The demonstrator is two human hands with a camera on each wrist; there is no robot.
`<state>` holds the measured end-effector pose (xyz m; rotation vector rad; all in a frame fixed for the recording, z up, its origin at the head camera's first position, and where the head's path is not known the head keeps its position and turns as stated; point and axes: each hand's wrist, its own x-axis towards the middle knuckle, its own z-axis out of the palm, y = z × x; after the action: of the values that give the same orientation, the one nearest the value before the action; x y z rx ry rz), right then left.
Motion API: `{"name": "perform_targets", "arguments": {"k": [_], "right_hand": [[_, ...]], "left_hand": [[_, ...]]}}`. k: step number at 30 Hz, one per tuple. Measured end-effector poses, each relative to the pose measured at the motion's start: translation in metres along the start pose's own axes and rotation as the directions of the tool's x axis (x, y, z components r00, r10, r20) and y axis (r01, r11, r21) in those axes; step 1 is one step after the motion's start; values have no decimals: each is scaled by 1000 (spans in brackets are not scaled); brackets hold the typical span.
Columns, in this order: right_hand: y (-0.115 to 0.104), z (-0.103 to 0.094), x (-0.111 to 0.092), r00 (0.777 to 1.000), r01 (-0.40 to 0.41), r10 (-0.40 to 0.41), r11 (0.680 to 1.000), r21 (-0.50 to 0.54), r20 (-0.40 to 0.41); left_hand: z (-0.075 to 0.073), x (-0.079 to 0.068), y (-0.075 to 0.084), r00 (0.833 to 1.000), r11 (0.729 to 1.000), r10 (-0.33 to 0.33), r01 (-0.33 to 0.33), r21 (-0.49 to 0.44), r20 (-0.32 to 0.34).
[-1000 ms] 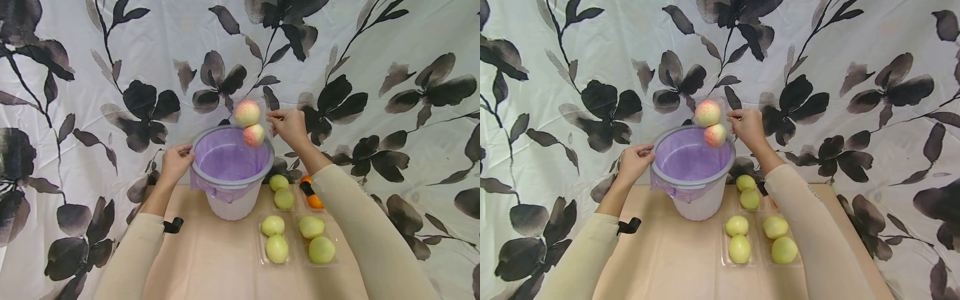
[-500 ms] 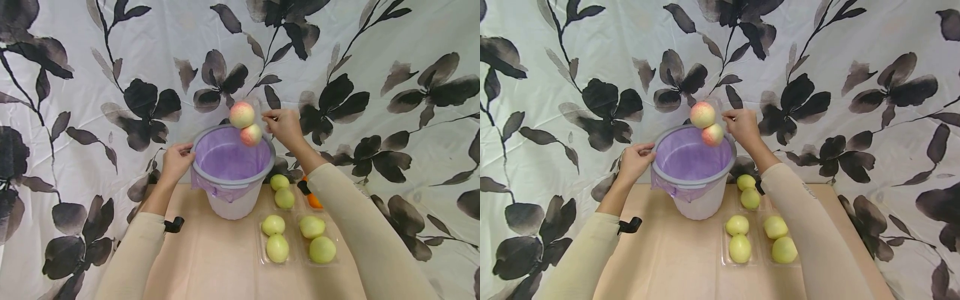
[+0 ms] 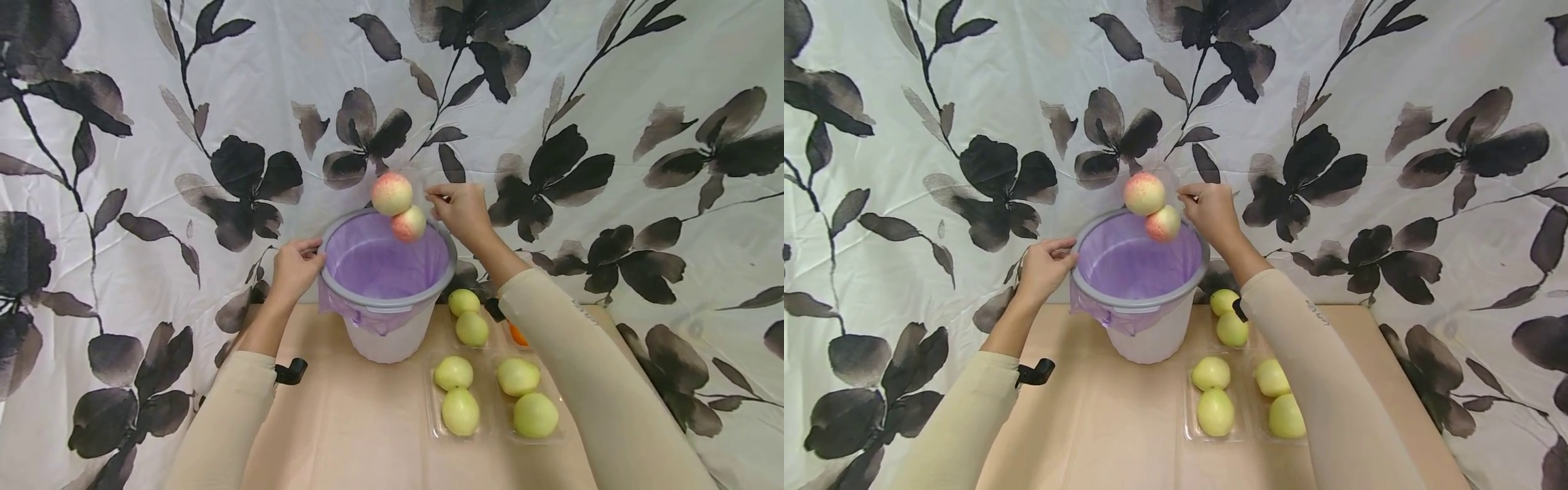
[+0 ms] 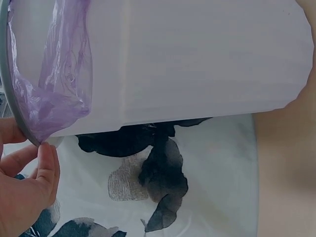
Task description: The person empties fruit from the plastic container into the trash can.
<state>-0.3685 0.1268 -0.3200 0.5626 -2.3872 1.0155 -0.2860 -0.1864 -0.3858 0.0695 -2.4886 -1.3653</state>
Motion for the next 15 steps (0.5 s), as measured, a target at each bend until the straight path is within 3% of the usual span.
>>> {"name": "perform_targets", "arguments": {"k": [15], "right_hand": [[3,5,-1,995,77,-81,995,-70,-58]], "left_hand": [[1,-5,2,999,999,36,-36,24,-15]]}}
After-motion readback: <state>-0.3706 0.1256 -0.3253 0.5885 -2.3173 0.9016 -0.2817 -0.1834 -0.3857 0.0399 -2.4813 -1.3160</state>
